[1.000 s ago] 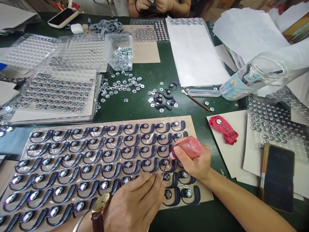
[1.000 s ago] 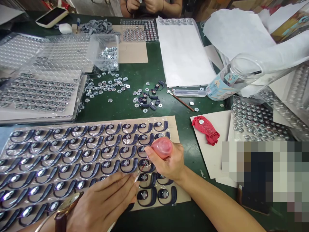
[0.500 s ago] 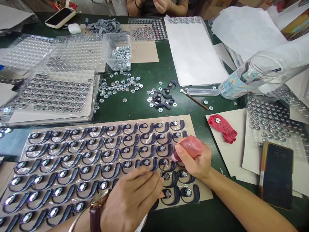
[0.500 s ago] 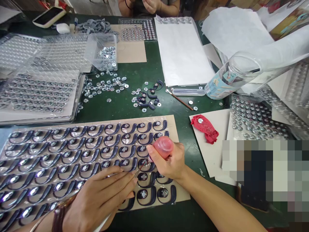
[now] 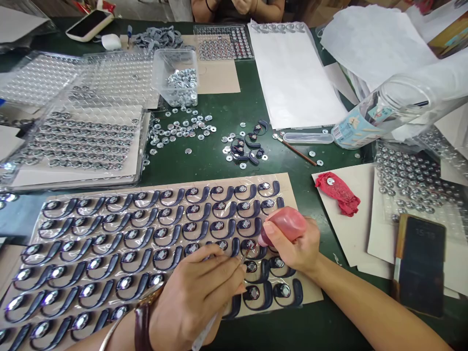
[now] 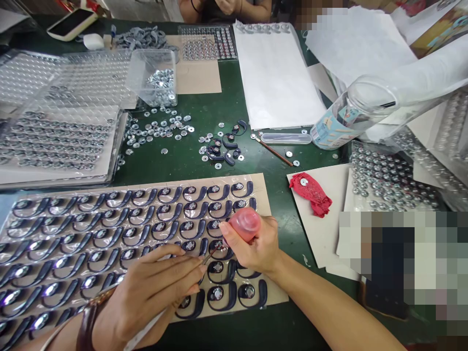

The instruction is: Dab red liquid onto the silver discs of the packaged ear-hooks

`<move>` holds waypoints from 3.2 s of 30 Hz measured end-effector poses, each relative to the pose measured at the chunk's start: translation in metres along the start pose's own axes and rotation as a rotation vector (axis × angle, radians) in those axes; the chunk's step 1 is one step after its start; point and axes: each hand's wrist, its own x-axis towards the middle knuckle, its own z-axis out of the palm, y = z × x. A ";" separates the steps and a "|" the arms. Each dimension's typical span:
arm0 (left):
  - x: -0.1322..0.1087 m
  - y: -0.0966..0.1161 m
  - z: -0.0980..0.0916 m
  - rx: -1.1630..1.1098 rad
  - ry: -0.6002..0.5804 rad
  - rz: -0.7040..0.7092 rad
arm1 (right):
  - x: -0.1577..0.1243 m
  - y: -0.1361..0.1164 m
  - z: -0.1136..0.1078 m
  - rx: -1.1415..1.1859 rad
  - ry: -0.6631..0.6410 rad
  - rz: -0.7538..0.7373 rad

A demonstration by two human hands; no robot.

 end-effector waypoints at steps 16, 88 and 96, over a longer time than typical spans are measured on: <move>0.006 -0.014 -0.012 0.053 0.029 0.011 | 0.029 -0.005 -0.004 0.155 0.012 0.118; 0.011 -0.022 -0.007 0.146 -0.017 0.029 | 0.027 0.008 0.012 -0.008 0.025 0.049; 0.018 -0.034 -0.016 -0.183 0.074 -0.177 | 0.028 0.002 0.013 0.048 0.053 -0.039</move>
